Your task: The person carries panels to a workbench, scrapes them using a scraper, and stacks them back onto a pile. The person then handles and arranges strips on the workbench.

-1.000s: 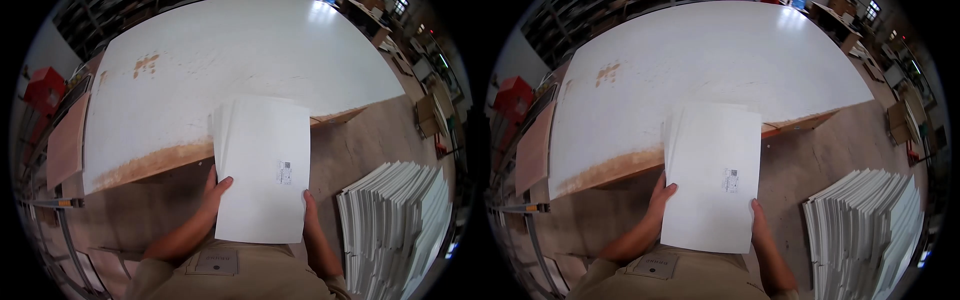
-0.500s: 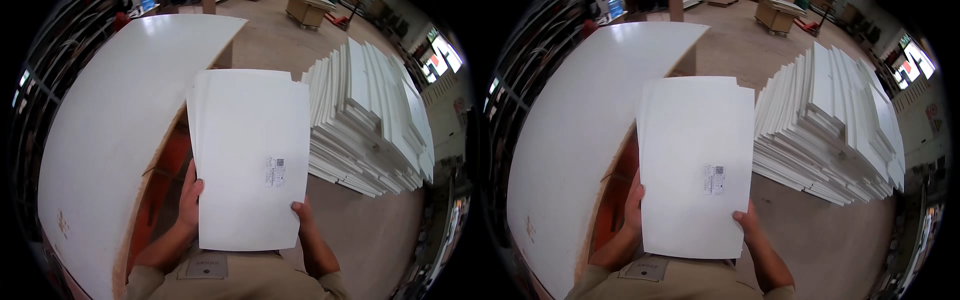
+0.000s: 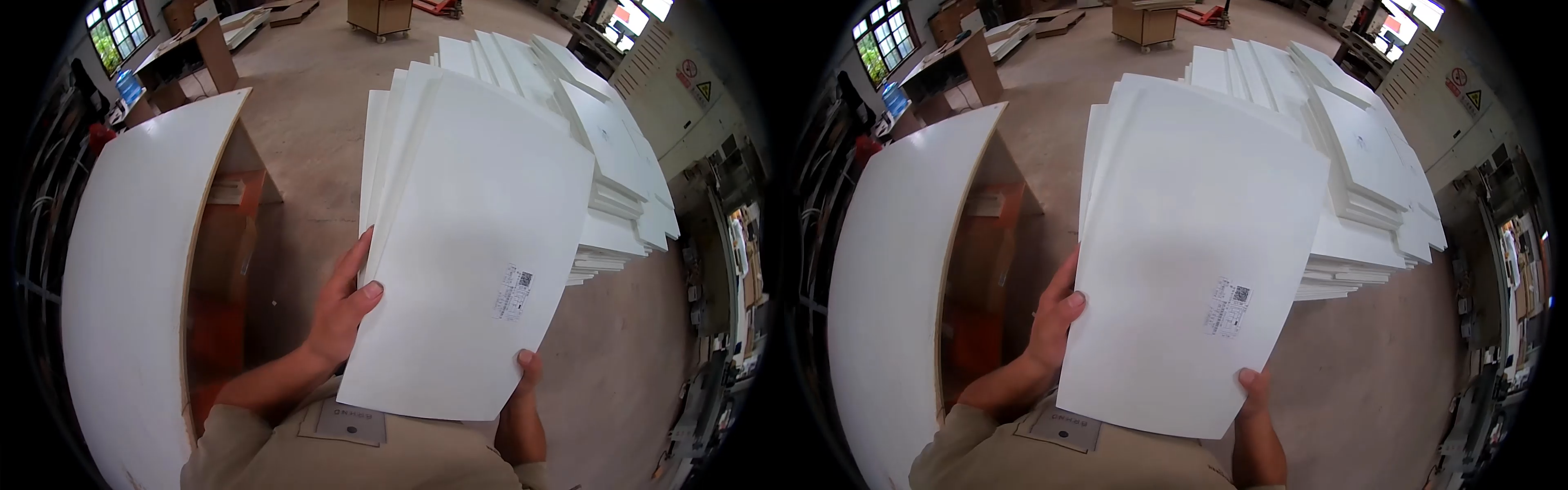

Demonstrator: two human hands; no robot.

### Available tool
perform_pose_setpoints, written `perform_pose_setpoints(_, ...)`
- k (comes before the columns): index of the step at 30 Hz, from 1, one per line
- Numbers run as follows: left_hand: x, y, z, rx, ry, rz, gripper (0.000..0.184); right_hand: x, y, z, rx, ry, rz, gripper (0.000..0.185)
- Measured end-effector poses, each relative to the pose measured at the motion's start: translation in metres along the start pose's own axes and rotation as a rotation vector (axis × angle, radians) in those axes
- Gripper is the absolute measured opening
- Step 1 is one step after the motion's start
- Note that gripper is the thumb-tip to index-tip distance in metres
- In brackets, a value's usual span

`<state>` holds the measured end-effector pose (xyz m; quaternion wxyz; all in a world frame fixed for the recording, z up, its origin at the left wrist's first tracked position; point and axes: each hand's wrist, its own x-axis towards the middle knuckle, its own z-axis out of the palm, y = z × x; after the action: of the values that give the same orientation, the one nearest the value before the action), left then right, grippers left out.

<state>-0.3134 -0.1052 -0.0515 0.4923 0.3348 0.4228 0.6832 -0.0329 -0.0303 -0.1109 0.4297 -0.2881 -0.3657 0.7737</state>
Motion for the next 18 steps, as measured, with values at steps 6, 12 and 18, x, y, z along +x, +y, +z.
perform_pose_setpoints(6,0.065,0.019,0.011,-0.047,-0.069,-0.111,0.076,0.034,-0.032,0.026,0.011,0.017,-0.065,0.082)
perform_pose_setpoints(12,0.147,0.036,-0.018,0.025,-0.218,-0.097,0.094,0.100,-0.074,0.076,-0.183,0.047,-0.008,0.066)
perform_pose_setpoints(18,0.278,0.033,-0.073,-0.027,-0.233,0.002,0.076,0.225,-0.093,0.133,-0.208,0.163,0.071,0.058)
